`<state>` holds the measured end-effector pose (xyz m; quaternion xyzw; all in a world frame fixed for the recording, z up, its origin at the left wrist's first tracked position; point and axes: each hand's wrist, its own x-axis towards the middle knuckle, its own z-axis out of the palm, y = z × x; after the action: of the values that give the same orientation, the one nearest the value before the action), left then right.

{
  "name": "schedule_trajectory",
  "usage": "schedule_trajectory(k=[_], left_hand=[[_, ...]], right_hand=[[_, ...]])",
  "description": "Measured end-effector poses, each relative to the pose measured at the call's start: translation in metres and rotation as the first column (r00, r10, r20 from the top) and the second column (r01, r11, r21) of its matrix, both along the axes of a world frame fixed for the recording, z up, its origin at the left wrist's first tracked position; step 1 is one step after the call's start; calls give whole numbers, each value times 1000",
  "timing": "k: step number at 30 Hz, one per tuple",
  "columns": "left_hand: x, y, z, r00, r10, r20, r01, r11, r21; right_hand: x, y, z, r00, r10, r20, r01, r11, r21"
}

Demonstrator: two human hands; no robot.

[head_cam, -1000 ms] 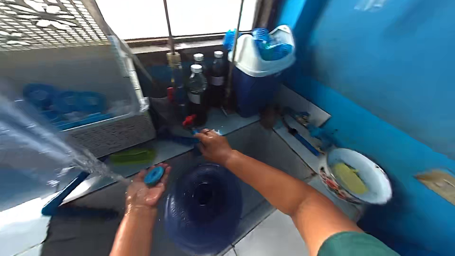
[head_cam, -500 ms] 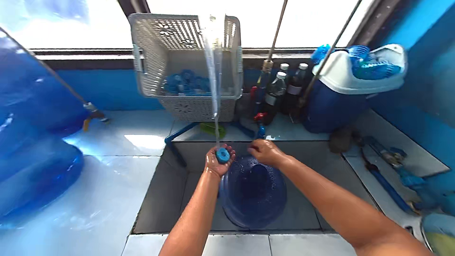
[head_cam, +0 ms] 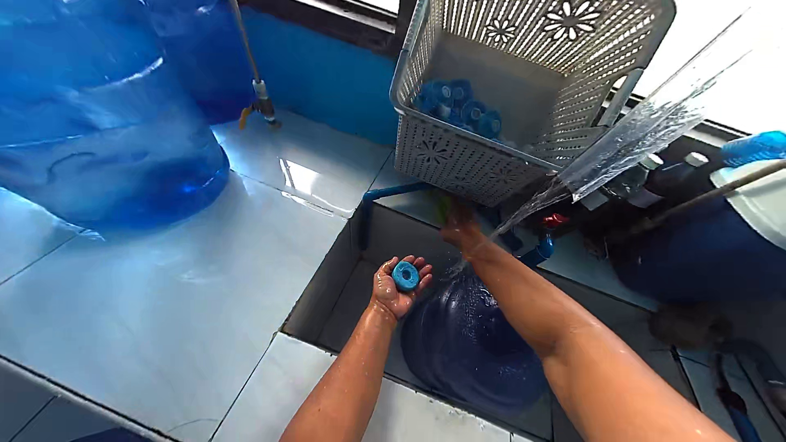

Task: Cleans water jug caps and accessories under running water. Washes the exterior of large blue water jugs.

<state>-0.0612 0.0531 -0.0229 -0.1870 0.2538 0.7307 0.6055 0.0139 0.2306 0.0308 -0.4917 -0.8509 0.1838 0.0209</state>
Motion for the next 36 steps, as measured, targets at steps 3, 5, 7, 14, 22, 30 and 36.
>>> schedule_trajectory(k=[3, 5, 7, 14, 22, 30, 36], left_hand=[[1, 6, -1, 1000, 13, 15, -12, 997, -81], [3, 7, -4, 995, -9, -99, 4, 999, -43], [8, 1, -8, 971, -39, -237, 66, 992, 106], [5, 4, -20, 905, -157, -395, 255, 944, 210], [4, 6, -21, 931, -153, -332, 260, 915, 308], [7, 4, -21, 910, -154, -385, 264, 931, 253], [25, 6, -7, 906, -115, -406, 218, 952, 217]], right_hand=[[20, -29, 0, 939, -240, -245, 134, 914, -383], [24, -93, -8, 944, -120, -306, -17, 911, -411], [21, -147, -11, 967, 57, -247, -114, 968, -222], [26, -170, -16, 935, -81, -346, 34, 990, -140], [25, -173, -14, 920, -85, -382, 55, 995, -88], [27, -168, -17, 925, -103, -366, 60, 990, -125], [21, -97, -4, 913, -196, -358, 165, 980, -116]])
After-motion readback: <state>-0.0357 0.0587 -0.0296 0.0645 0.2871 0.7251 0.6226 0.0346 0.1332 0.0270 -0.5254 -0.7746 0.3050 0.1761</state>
